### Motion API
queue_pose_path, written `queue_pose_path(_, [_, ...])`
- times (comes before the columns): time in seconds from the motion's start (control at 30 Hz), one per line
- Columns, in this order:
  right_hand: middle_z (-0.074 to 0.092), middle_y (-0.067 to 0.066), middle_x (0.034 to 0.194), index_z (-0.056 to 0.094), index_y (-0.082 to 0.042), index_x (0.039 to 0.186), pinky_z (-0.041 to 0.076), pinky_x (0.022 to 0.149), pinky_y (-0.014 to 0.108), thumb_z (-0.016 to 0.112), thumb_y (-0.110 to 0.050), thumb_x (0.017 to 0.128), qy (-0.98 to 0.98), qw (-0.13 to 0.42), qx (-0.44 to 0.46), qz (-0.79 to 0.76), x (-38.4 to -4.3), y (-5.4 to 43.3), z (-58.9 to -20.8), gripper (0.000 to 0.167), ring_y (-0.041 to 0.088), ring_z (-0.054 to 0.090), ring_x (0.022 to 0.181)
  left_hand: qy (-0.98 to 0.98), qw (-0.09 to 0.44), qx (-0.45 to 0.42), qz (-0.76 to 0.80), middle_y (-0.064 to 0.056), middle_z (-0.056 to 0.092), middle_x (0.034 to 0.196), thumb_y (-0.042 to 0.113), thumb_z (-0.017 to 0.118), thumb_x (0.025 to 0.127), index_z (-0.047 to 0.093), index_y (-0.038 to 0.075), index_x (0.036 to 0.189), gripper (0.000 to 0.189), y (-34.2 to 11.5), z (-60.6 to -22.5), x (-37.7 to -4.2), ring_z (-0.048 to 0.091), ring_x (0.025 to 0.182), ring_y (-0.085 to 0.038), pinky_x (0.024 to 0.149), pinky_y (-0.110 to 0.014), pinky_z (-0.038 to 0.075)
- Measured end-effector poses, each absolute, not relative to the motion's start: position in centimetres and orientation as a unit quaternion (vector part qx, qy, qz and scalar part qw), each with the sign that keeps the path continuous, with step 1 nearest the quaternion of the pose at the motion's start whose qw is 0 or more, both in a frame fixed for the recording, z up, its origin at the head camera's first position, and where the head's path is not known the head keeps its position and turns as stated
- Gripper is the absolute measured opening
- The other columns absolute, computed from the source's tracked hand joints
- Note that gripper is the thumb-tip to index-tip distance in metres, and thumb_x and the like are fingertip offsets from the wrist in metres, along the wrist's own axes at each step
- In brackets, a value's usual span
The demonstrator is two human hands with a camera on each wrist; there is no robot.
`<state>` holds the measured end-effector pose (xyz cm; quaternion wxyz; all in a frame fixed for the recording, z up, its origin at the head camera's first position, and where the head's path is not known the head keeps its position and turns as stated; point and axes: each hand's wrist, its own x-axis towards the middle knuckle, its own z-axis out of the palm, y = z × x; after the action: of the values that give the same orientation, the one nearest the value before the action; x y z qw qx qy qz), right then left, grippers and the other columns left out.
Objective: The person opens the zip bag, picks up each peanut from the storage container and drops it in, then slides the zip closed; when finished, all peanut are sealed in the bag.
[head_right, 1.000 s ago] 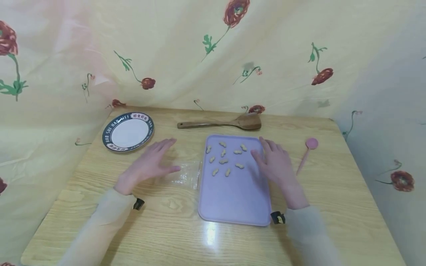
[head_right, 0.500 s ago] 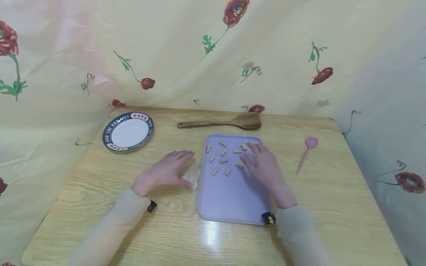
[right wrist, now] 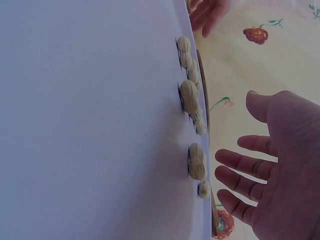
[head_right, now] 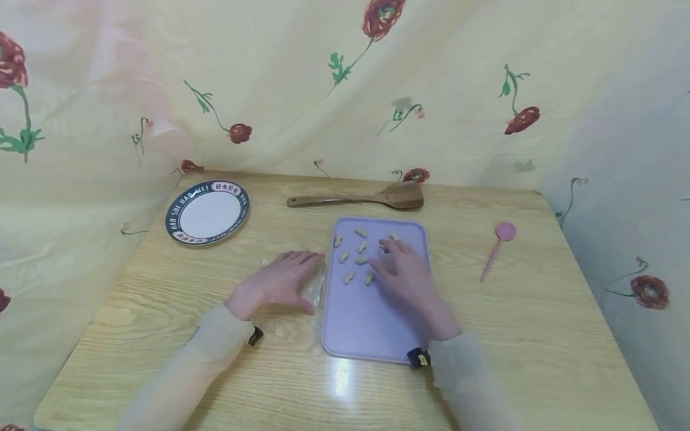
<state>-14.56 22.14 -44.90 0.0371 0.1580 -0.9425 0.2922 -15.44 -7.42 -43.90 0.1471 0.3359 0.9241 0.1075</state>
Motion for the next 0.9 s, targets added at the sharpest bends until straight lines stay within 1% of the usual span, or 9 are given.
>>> queue_pose_path(0.13, [0.063, 0.018, 0.116, 0.052, 0.001, 0.139, 0.05, 0.082, 0.048, 0.062, -0.036, 0.099, -0.944, 0.029, 0.153, 0.291, -14.6, 21.6, -45.1, 0.055, 0.033, 0.059, 0.098, 0.923, 0.149, 0.34, 0.104, -0.011, 0.034, 0.157, 0.055, 0.084, 0.072, 0.028, 0.011, 0.157, 0.111, -7.0, -44.1, -15.3, 0.032, 0.143, -0.032, 0.118, -0.05, 0.02])
queue_pose_path(0.3, [0.063, 0.016, 0.115, 0.051, -0.001, 0.141, 0.05, 0.083, 0.046, 0.061, -0.037, 0.099, -0.945, 0.015, 0.149, 0.29, -14.5, 21.1, -45.2, 0.056, 0.03, 0.059, 0.099, 0.925, 0.143, 0.34, 0.096, -0.008, 0.036, 0.157, 0.054, 0.083, 0.074, 0.029, 0.013, 0.157, 0.107, -6.9, -44.3, -15.3, 0.033, 0.143, -0.029, 0.118, -0.047, 0.022])
queue_pose_path(0.43, [0.063, 0.015, 0.114, 0.052, -0.002, 0.14, 0.05, 0.084, 0.046, 0.061, -0.038, 0.099, -0.945, 0.011, 0.152, 0.289, -14.4, 20.8, -45.0, 0.056, 0.029, 0.06, 0.098, 0.923, 0.137, 0.345, 0.102, -0.008, 0.038, 0.154, 0.053, 0.083, 0.075, 0.031, 0.013, 0.156, 0.104, -6.9, -44.4, -15.3, 0.035, 0.141, -0.03, 0.117, -0.048, 0.025])
queue_pose_path(0.63, [0.064, 0.013, 0.11, 0.056, -0.002, 0.137, 0.05, 0.08, 0.045, 0.062, -0.035, 0.099, -0.942, 0.005, 0.156, 0.297, -14.4, 20.5, -44.7, 0.051, 0.027, 0.06, 0.096, 0.92, 0.133, 0.351, 0.116, -0.008, 0.038, 0.154, 0.054, 0.081, 0.076, 0.031, 0.015, 0.157, 0.103, -7.0, -44.2, -15.6, 0.035, 0.141, -0.029, 0.116, -0.049, 0.026])
queue_pose_path(0.9, [0.065, 0.011, 0.108, 0.06, 0.0, 0.132, 0.051, 0.08, 0.043, 0.065, -0.032, 0.098, -0.934, 0.015, 0.175, 0.311, -14.5, 19.9, -44.2, 0.047, 0.026, 0.06, 0.095, 0.911, 0.109, 0.365, 0.157, -0.007, 0.037, 0.155, 0.058, 0.079, 0.077, 0.029, 0.013, 0.157, 0.105, -6.5, -43.5, -16.2, 0.035, 0.141, -0.028, 0.115, -0.051, 0.027])
